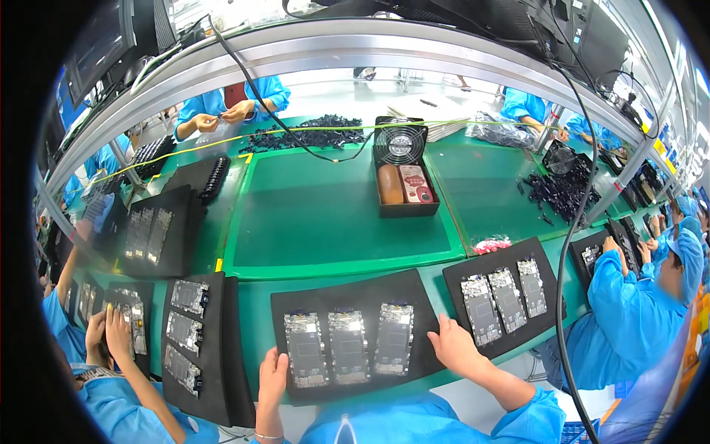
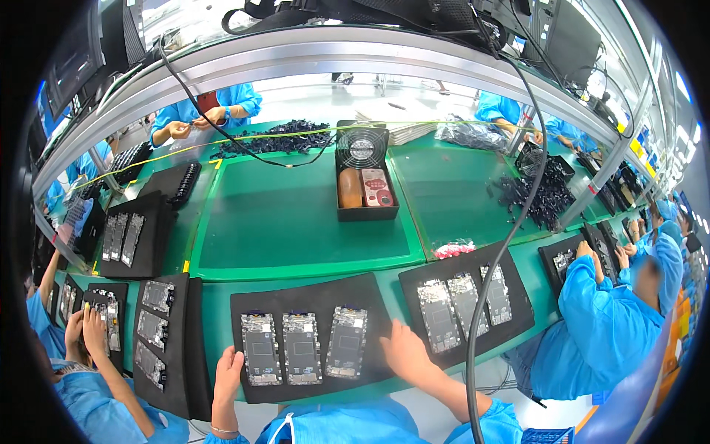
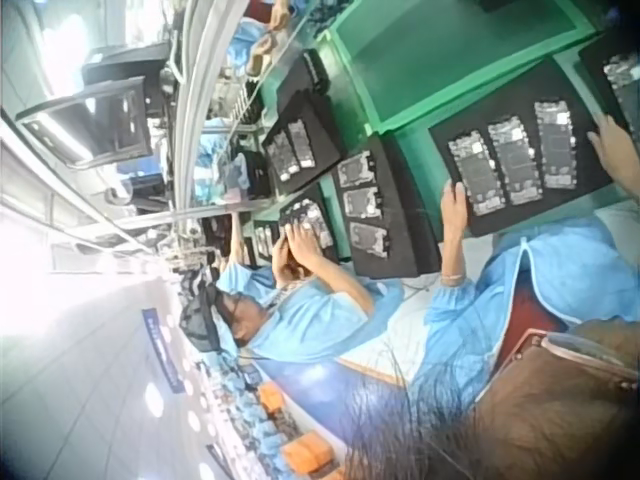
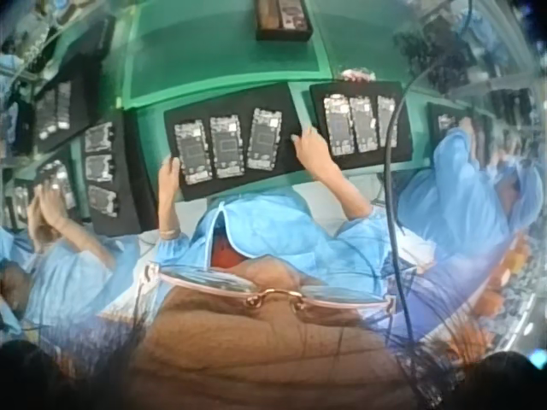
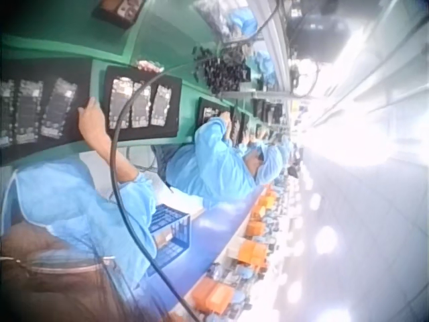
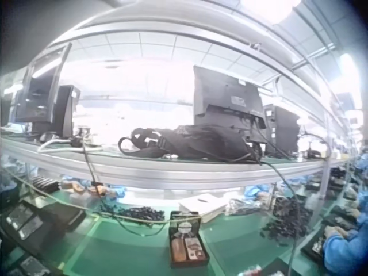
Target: The person assembles small electronic components onto circuit boards at a workstation. They pick up small black parts from a pile and attach them to the boards, then place the boards into a black tray. The person repeats this process throughout the video.
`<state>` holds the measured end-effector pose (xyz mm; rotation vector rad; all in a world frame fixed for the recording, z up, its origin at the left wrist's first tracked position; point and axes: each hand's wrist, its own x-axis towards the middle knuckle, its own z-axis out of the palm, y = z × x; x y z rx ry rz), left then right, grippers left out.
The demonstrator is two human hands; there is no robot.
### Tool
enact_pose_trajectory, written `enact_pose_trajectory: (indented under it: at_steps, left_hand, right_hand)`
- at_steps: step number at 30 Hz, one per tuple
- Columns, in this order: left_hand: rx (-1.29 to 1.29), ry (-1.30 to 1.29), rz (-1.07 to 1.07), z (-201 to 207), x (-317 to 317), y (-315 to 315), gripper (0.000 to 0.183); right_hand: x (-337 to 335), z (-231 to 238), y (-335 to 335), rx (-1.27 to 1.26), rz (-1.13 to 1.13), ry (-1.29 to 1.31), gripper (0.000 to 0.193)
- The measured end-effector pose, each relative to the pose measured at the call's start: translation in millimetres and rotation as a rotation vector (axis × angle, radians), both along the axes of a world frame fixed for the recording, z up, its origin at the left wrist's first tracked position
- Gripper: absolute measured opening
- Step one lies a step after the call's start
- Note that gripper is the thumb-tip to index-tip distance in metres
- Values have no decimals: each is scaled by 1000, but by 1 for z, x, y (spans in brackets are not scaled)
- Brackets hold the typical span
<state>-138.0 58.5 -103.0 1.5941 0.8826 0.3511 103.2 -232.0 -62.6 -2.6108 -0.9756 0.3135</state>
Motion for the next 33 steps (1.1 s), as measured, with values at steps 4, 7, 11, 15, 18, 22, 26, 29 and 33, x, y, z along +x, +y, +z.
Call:
enact_pose_trajectory:
  at_steps: [4,7,11,15,18,22,26,29,33]
  left_hand:
    - [37,3,148,28,-16,-9,36]
    - [-184,-222,204,37,-26,-14,39]
    - [-380,-368,-61,77,16,-46,47]
    - [-399,-221,-363,90,100,-106,62]
    - [-291,-267,-610,36,175,-155,64]
    - [-61,-120,-639,-17,231,-230,56]
    - [-319,-104,-545,8,222,-248,69]
    - [-194,-121,-547,10,216,-260,66]
    - [-143,-199,-583,-8,224,-300,70]
  right_hand:
    - [-5,-5,-7,288,-33,250,48]
    - [6,5,-17,462,-87,319,45]
    - [40,56,-56,413,-257,281,40]
    - [106,62,-138,425,-407,143,38]
    - [170,30,-207,612,-504,191,39]
    - [213,-13,-305,340,-566,-64,34]
    - [199,-43,-290,430,-653,-52,27]
    - [188,-41,-306,468,-668,-48,24]
    - [184,-29,-321,347,-758,-159,23]
